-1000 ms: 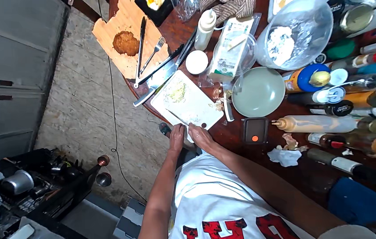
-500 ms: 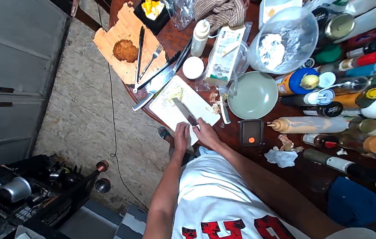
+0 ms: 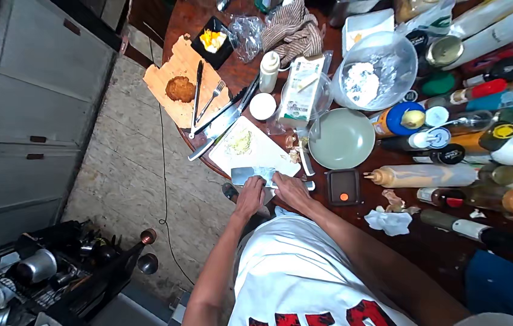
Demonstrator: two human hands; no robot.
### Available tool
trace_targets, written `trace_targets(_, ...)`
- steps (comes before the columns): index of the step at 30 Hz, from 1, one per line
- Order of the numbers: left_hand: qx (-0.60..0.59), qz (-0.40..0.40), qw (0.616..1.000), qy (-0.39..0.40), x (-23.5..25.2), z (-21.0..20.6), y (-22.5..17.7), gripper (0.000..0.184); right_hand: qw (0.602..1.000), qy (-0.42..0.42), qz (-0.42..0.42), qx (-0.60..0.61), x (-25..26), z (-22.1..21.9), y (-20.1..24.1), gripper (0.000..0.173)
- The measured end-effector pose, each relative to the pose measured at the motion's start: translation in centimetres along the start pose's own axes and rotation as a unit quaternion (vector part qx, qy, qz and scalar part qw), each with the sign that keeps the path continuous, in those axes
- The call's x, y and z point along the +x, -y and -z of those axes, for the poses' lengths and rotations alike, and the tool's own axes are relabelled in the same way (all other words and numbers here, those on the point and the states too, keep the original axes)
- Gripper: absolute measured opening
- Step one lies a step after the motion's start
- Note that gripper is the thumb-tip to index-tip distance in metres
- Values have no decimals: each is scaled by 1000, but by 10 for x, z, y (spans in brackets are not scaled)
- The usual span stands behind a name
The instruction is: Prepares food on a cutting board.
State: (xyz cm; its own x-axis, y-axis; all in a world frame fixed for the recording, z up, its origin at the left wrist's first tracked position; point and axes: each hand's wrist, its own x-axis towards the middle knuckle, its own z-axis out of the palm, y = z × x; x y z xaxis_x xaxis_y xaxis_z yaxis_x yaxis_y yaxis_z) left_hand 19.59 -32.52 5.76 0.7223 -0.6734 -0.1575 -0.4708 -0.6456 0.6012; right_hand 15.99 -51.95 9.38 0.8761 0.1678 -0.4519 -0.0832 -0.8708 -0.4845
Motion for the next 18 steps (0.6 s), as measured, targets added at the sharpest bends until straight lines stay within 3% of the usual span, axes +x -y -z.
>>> trace_targets(6, -15, 28, 999, 42, 33, 10, 12, 34, 999, 15, 28, 4, -7, -12, 1, 26)
trace_targets(11, -63, 128, 987, -77, 16, 34, 16, 21, 1000, 17, 10, 10, -8, -14, -4, 26)
trace_targets(15, -55, 99, 993, 21, -3, 21, 11, 22, 1000, 19, 9, 9, -8, -10, -4, 27)
trace_targets(18, -45, 87, 995, 36, 8, 9, 18, 34, 999, 20, 29, 1, -11, -11, -5, 29)
